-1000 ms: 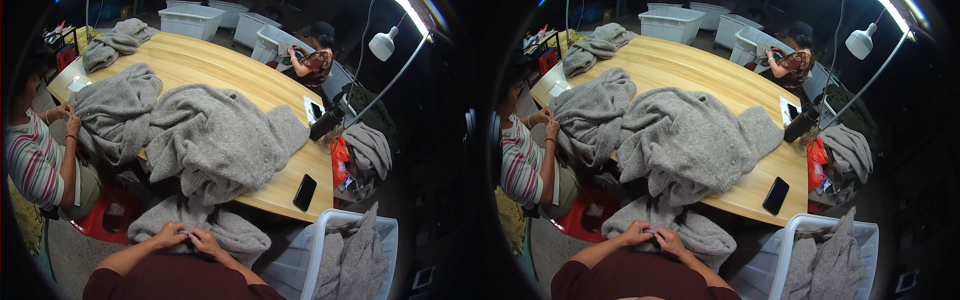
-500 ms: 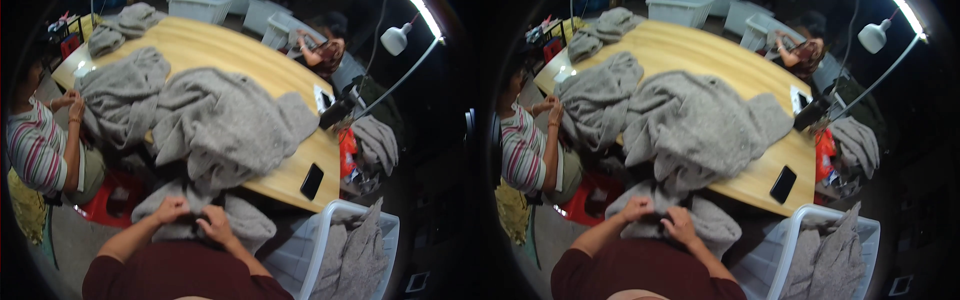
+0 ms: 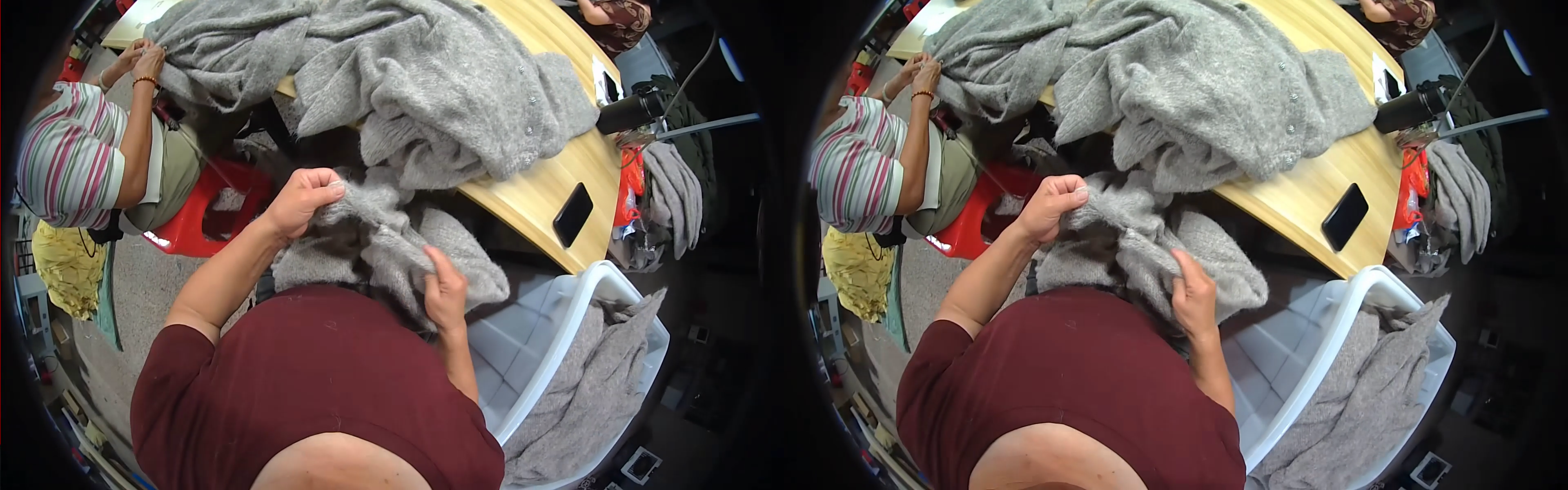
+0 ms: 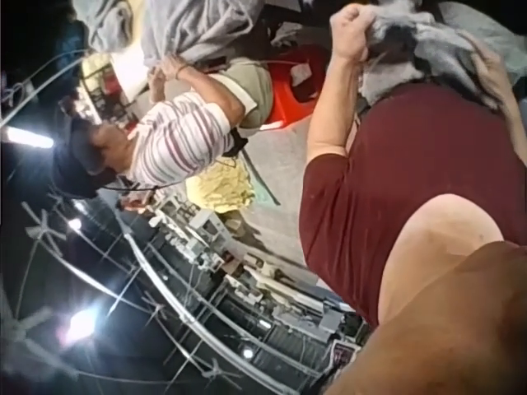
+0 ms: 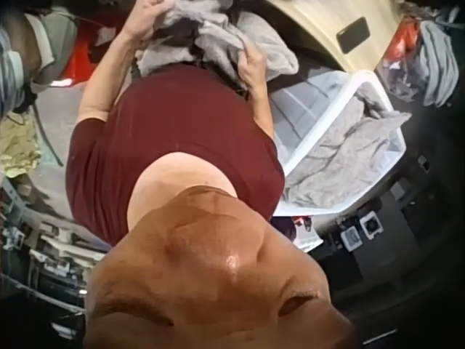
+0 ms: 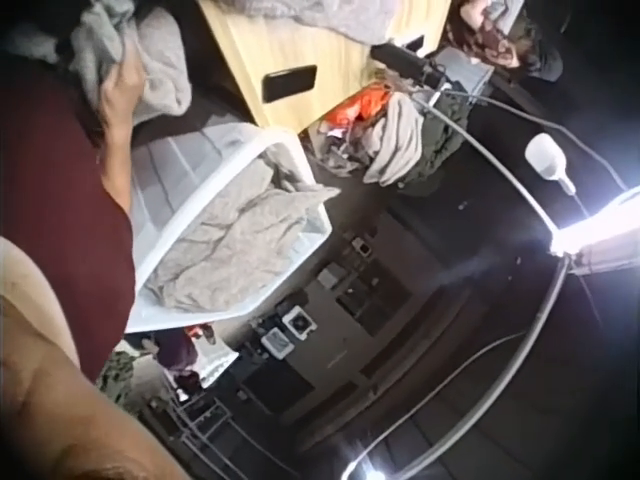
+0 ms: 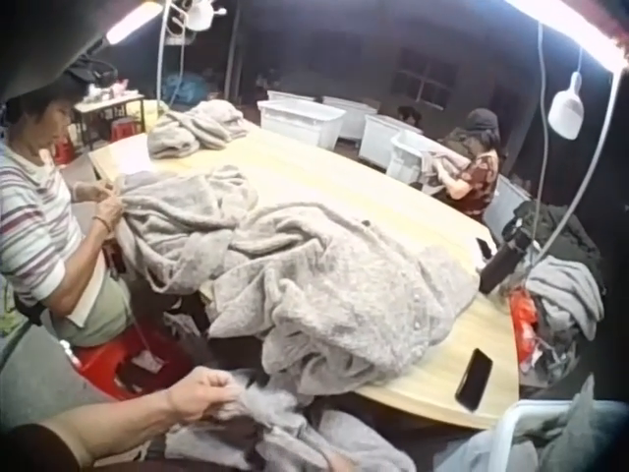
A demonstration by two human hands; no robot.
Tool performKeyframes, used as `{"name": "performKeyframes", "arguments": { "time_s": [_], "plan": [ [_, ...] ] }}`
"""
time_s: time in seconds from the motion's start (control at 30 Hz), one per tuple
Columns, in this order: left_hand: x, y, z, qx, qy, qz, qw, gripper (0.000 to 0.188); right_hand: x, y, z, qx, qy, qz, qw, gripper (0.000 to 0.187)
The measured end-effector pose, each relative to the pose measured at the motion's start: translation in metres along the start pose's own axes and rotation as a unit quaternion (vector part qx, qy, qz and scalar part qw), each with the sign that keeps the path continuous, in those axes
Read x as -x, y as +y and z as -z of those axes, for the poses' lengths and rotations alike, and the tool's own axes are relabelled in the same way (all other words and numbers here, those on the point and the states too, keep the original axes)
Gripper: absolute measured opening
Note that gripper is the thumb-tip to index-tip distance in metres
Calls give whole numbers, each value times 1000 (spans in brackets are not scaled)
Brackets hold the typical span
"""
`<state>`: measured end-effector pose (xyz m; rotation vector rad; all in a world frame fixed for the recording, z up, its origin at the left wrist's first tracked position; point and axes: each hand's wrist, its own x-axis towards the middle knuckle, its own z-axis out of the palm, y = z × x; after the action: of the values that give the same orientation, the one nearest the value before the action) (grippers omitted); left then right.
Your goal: Inspect and remove loose threads or lint from knitted garments.
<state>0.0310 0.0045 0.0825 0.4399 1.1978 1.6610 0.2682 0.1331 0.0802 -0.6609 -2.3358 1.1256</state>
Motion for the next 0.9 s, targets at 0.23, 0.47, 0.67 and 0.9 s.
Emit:
{"name": "performKeyframes", "arguments": {
  "time_s": [0.23, 0.47, 0.67, 0.9],
  "plan": [
    [7, 4, -30, -81, -69, 21, 994, 7, -13, -48, -2, -41, -26, 234, 971, 40],
    [7, -13, -38, -103, -132, 93, 982, 8, -38, -39, -35, 52, 60, 336, 939, 21],
    [9, -18, -33, -71, -113, 89, 987, 9, -34, -33, -40, 93, 51, 318, 942, 15],
    [11, -25, -36, -147, -54, 39, 987, 5, -37, -23, -47, -11, 34, 187, 982, 21]
  ]
}}
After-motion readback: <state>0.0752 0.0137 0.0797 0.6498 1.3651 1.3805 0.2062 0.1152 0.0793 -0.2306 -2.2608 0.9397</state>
